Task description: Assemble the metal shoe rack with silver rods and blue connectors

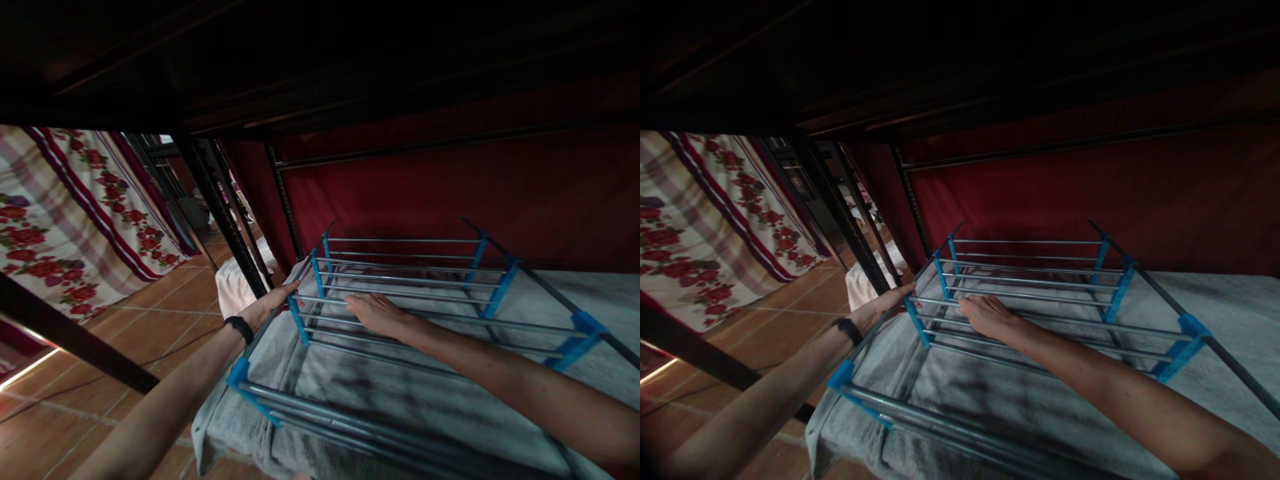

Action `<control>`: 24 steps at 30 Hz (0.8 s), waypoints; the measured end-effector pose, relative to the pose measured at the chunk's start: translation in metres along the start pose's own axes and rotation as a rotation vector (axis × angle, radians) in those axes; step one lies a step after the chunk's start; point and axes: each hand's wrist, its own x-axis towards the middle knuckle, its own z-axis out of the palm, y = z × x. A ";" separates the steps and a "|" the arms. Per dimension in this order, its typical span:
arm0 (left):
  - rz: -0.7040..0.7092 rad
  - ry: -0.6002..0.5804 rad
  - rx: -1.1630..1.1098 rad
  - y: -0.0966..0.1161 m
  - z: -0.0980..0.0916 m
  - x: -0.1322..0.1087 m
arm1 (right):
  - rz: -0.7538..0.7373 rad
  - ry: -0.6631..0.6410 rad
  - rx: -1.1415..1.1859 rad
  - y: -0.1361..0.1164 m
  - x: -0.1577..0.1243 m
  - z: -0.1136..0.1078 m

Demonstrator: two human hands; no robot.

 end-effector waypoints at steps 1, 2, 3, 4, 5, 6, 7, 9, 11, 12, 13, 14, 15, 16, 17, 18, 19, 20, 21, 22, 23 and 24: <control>-0.002 0.005 -0.002 0.000 0.000 0.000 | -0.003 0.000 0.000 0.000 0.000 0.000; -0.009 0.009 -0.009 0.000 0.000 0.001 | -0.006 -0.002 -0.002 0.000 0.000 -0.001; -0.016 0.013 -0.017 0.001 0.000 0.002 | -0.007 -0.005 -0.005 0.000 -0.001 -0.001; -0.021 0.014 -0.023 0.001 0.001 0.002 | -0.008 -0.006 -0.008 0.000 -0.001 0.000; -0.025 0.011 -0.028 0.002 0.001 0.002 | -0.007 -0.007 -0.011 0.000 -0.001 0.000; -0.028 0.009 -0.032 0.003 0.002 0.001 | -0.009 -0.008 -0.013 0.000 -0.001 0.001; -0.031 0.008 -0.035 0.004 0.002 0.000 | -0.013 -0.008 -0.013 0.000 -0.001 0.001; -0.035 0.008 -0.036 0.005 0.004 -0.004 | -0.019 -0.007 -0.018 0.000 -0.002 0.002; -0.035 0.016 -0.035 0.007 0.005 -0.007 | -0.014 -0.004 -0.025 -0.001 -0.002 0.003; -0.035 0.020 -0.038 0.007 0.006 -0.009 | -0.005 -0.003 -0.026 -0.002 -0.002 0.003; -0.034 0.025 -0.044 0.007 0.007 -0.010 | 0.004 -0.004 -0.025 -0.002 -0.002 0.003; -0.032 0.030 -0.050 0.007 0.007 -0.010 | 0.012 -0.007 -0.023 -0.003 -0.002 0.002; -0.029 0.033 -0.057 0.007 0.008 -0.010 | 0.015 -0.011 -0.019 -0.003 -0.001 0.001; -0.025 0.031 -0.063 0.006 0.008 -0.010 | 0.016 -0.017 -0.015 -0.003 -0.001 0.000; -0.019 0.030 -0.067 0.006 0.008 -0.010 | 0.014 -0.021 -0.010 -0.003 0.000 -0.001; -0.011 0.028 -0.070 0.006 0.008 -0.009 | 0.013 -0.027 -0.004 -0.004 0.000 -0.003; -0.005 0.023 -0.070 0.006 0.008 -0.009 | 0.015 -0.034 0.000 -0.004 0.000 -0.004; -0.001 0.016 -0.064 0.006 0.008 -0.008 | 0.021 -0.043 0.004 -0.004 0.001 -0.005; 0.003 0.010 -0.053 0.006 0.007 -0.008 | 0.030 -0.054 0.006 -0.004 0.002 -0.006; 0.005 0.002 -0.038 0.006 0.007 -0.009 | 0.039 -0.065 0.006 -0.004 0.002 -0.007; 0.006 -0.008 -0.021 0.006 0.006 -0.009 | 0.046 -0.075 0.007 -0.004 0.003 -0.007; 0.007 -0.019 -0.003 0.007 0.006 -0.010 | 0.051 -0.084 0.008 -0.003 0.004 -0.008</control>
